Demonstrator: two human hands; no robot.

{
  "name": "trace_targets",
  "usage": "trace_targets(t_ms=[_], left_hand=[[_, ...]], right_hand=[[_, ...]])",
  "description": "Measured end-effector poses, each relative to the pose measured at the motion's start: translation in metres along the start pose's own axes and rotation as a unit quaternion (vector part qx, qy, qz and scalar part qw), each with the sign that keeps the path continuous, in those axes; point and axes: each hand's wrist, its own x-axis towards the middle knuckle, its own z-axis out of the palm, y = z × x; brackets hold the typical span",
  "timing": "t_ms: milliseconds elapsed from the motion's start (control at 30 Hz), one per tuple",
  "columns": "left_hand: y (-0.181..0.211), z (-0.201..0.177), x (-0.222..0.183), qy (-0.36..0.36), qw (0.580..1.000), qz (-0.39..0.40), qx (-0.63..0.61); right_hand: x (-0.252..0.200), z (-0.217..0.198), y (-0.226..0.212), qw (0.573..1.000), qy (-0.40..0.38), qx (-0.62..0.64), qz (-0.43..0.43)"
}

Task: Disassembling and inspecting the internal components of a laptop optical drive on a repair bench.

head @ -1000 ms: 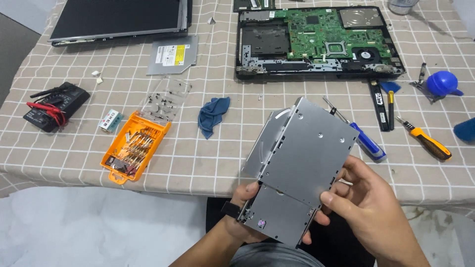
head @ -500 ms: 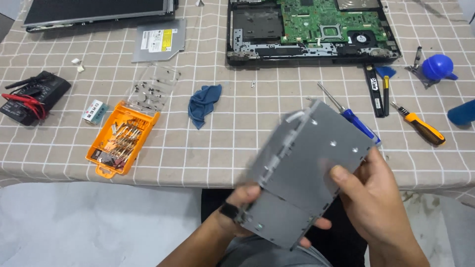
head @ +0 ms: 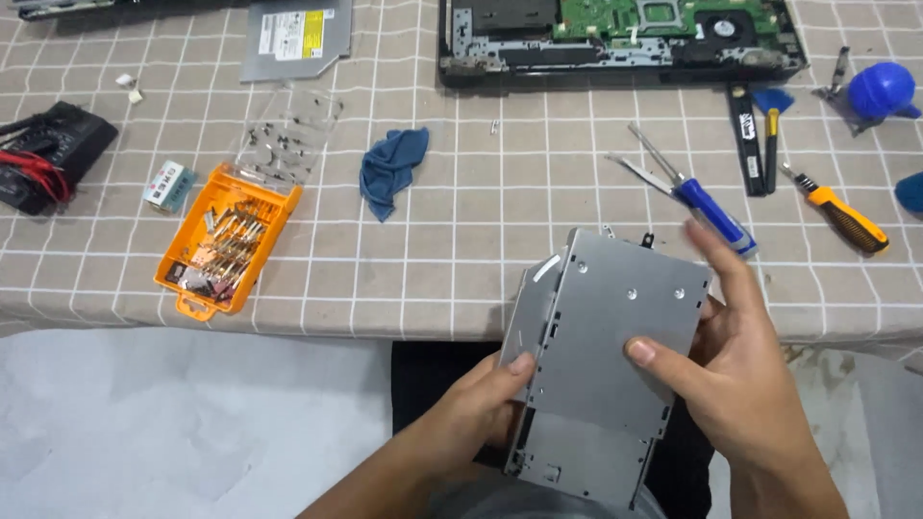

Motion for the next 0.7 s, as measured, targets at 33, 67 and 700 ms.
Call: trace_targets(t_ms=[33, 67, 700], left_hand=[[0.007, 0.008, -0.006, 0.002, 1.000, -0.003, -0.002], [0.014, 0.016, -0.013, 0.062, 0.997, -0.047, 0.026], [-0.016, -0.008, 0.012, -0.015, 0.986, 0.021, -0.163]], right_hand=[[-0.001, -0.001, 0.004, 1.000, -0.001, 0.000, 0.004], [-0.002, -0.002, 0.007, 1.000, -0.002, -0.008, 0.025], [-0.002, -0.011, 0.033, 0.999, -0.033, -0.029, 0.016]])
